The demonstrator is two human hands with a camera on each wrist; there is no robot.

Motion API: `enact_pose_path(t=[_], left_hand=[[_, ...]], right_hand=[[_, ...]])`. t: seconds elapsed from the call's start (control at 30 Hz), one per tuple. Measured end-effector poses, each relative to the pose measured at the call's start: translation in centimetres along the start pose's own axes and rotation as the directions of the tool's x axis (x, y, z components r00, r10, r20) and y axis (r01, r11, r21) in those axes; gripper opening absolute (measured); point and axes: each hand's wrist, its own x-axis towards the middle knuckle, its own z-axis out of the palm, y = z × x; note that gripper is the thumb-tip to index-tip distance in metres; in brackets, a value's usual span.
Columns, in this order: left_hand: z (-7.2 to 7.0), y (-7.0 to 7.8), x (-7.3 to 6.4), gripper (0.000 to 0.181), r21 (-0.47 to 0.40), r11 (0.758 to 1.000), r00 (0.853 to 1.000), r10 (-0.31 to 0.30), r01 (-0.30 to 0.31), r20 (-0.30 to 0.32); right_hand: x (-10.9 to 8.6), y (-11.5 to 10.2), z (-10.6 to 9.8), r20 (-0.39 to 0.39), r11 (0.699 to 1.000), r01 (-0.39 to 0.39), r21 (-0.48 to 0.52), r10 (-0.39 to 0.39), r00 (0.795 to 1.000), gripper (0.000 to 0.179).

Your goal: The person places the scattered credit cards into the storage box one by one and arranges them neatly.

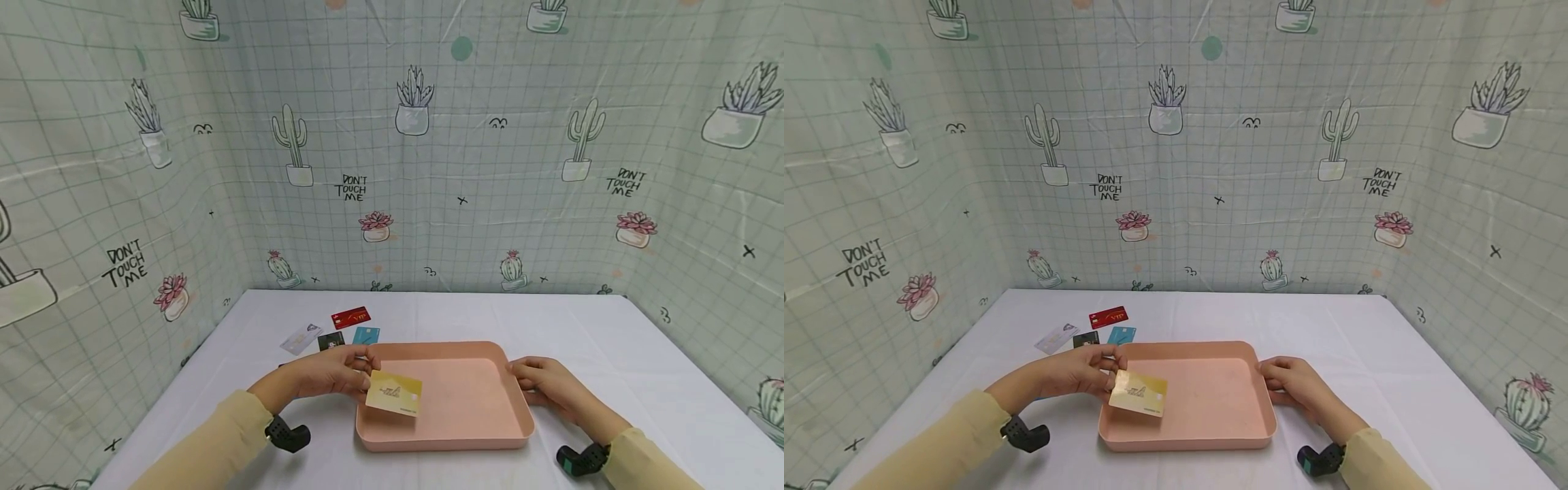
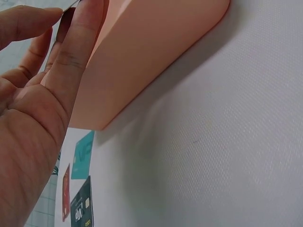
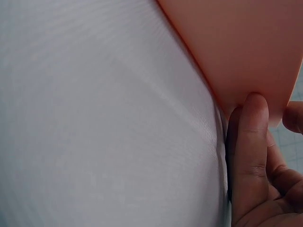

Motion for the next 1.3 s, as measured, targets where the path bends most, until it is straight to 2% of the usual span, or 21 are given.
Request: enact_pose_path(t=[0.8, 1.3], left_hand=[[0.4, 0.3, 1.2, 0.033, 0.043, 0.999, 0.999, -0.018, 0.017, 0.041], [0.6, 0.6, 1.9, 0.034, 0.098, 0.995, 0.997, -0.036, 0.030, 0.064]], right_hand=[[0.1, -0.2, 0.4, -0.022, 1.000, 0.003, 0.006, -0.003, 1.000, 0.054], [0.5, -0.1, 0.7, -0.029, 1.000, 0.005, 0.010, -0.005, 1.000, 0.055]])
